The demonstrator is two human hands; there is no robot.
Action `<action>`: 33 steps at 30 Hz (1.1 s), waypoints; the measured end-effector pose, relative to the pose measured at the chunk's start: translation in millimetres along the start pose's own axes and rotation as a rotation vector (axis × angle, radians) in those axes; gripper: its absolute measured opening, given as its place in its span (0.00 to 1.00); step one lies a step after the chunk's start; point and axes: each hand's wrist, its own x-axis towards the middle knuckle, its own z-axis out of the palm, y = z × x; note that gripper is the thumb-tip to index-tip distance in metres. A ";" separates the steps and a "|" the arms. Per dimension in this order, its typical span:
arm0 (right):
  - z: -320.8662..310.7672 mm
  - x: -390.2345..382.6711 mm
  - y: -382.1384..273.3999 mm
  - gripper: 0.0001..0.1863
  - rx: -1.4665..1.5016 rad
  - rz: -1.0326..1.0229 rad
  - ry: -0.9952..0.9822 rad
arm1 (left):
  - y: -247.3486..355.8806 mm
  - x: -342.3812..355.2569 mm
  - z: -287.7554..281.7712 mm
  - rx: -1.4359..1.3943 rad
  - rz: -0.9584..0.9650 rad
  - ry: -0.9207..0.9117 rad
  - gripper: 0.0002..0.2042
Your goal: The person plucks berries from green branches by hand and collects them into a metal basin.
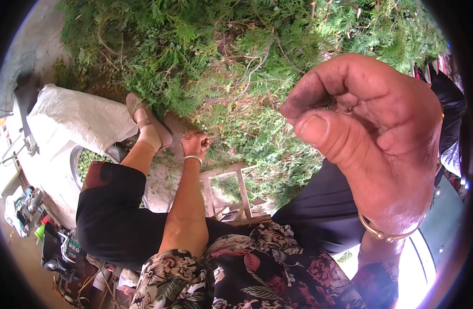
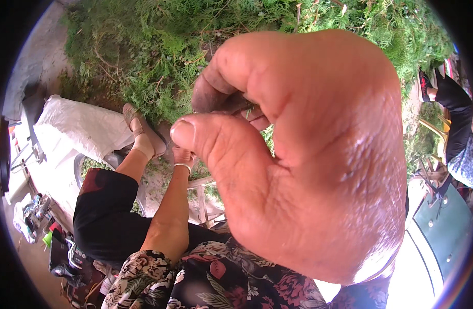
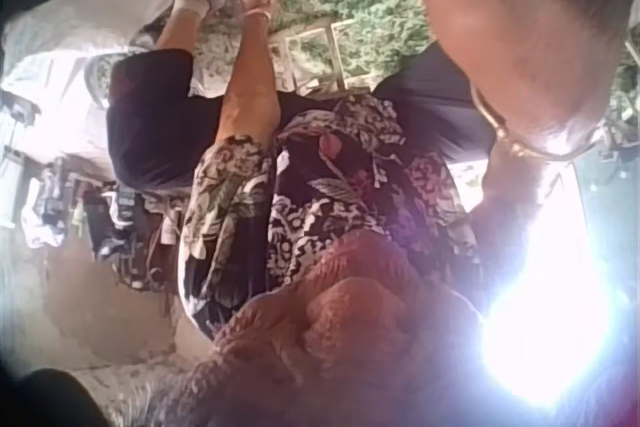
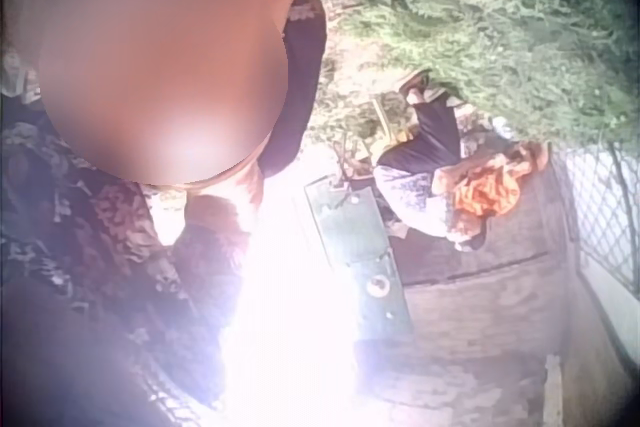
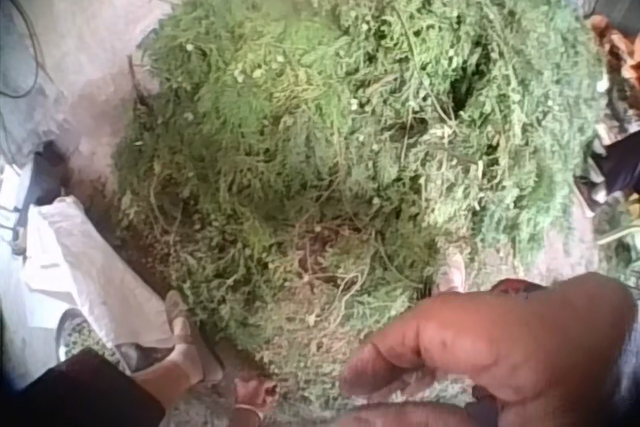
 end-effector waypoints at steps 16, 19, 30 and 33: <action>-16.5 16.3 -6.5 0.06 -0.292 0.016 -0.087 | 307.6 -91.1 57.6 0.831 0.482 -0.271 0.11; -18.2 17.6 -2.5 0.06 -0.302 -0.029 -0.097 | 384.1 -129.7 -33.4 1.349 0.786 -0.004 0.07; -25.7 13.3 -1.3 0.06 -0.222 -0.128 -0.089 | 410.7 -167.5 -154.3 2.043 0.668 0.520 0.23; -22.7 14.9 0.3 0.06 -0.232 -0.129 -0.065 | 373.1 -152.7 -57.8 1.574 0.970 0.002 0.18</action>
